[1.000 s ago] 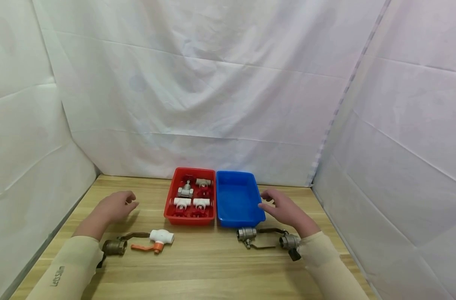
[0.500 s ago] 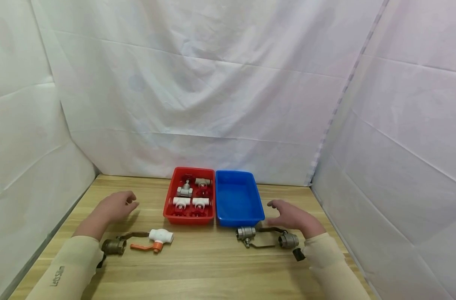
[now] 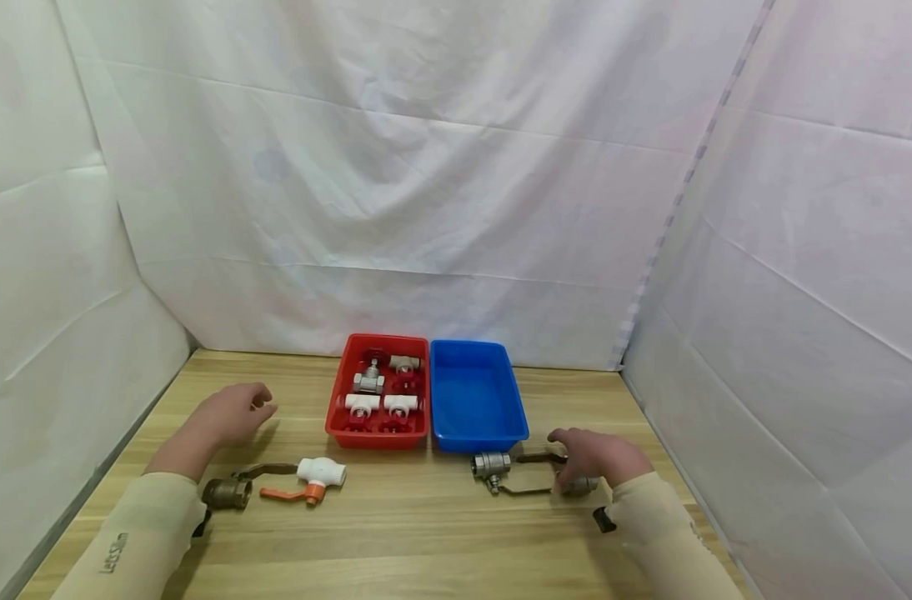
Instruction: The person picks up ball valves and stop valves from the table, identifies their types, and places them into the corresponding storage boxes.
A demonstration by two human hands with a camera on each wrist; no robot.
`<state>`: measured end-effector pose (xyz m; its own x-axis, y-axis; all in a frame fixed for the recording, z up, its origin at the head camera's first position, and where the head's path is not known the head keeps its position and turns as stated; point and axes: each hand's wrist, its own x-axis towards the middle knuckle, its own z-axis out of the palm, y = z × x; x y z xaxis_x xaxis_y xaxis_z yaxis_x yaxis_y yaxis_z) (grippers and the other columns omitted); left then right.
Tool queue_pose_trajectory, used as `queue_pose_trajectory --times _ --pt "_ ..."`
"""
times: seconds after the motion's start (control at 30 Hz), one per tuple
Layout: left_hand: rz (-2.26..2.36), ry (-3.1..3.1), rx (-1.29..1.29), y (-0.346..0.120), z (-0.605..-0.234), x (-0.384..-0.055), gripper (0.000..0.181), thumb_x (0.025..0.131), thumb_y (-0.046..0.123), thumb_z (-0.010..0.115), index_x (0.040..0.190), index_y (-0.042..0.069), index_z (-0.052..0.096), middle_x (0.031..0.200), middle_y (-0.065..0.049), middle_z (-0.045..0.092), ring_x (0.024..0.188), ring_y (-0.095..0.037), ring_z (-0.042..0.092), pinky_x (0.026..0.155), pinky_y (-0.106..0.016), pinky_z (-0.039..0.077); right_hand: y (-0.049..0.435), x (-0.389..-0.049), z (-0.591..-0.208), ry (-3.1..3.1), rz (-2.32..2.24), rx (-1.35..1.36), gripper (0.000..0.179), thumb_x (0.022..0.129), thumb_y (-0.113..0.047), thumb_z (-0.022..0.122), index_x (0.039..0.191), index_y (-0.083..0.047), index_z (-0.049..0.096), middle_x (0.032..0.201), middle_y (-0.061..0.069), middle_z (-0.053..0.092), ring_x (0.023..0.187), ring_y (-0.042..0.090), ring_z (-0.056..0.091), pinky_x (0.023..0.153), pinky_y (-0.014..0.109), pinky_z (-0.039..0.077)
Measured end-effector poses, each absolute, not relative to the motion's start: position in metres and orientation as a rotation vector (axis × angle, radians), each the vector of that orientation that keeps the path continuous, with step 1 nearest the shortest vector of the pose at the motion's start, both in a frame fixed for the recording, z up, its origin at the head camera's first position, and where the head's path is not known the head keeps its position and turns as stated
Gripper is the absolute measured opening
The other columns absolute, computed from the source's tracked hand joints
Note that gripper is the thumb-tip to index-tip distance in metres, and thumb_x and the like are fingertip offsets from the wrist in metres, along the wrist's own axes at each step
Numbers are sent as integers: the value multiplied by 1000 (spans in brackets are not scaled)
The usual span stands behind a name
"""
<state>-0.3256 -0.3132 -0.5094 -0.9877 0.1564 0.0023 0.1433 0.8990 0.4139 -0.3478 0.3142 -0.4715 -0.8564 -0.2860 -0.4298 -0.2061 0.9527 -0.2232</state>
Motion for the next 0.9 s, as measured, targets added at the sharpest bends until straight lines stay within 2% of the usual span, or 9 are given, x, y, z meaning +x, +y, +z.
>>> queue_pose_trajectory --times 0.23,0.33,0.67,0.77,0.83,0.9 --pt "655 3030 237 -312 -509 -325 34 111 25 66 123 -6 70 114 -23 73 102 -43 71 87 -64 58 317 -343 -480 2645 -172 -243 80 79 -28 102 148 -14 65 143 17 64 119 36 66 95 66 56" --pt "653 3028 236 -312 -509 -326 35 111 25 66 123 -7 70 114 -24 73 103 -43 71 87 -64 58 318 -343 -484 2653 -146 -232 79 78 -28 103 145 -15 65 141 16 63 116 36 66 93 66 56" --pt "656 3024 230 -314 -511 -326 34 111 25 66 123 -7 70 114 -24 73 102 -42 71 86 -64 59 322 -346 -492 2642 -162 -224 74 77 -32 104 139 -17 65 157 25 56 127 45 64 96 71 54" --pt "654 3026 229 -314 -512 -325 34 111 25 66 123 -6 70 114 -23 73 101 -41 72 86 -63 59 323 -347 -494 2631 -205 -236 71 78 -30 104 135 -16 65 145 20 65 120 39 67 95 67 55" --pt "657 3026 232 -315 -513 -325 34 111 25 66 123 -6 69 114 -23 73 101 -42 72 86 -63 59 324 -347 -494 2623 -236 -250 66 79 -28 103 131 -15 65 129 11 69 110 31 67 92 61 57" --pt "661 3024 228 -315 -513 -324 34 111 25 66 124 -6 69 114 -23 73 102 -42 72 86 -63 59 324 -347 -495 2613 -266 -266 60 80 -25 102 125 -14 64 115 4 68 101 26 64 89 56 57"
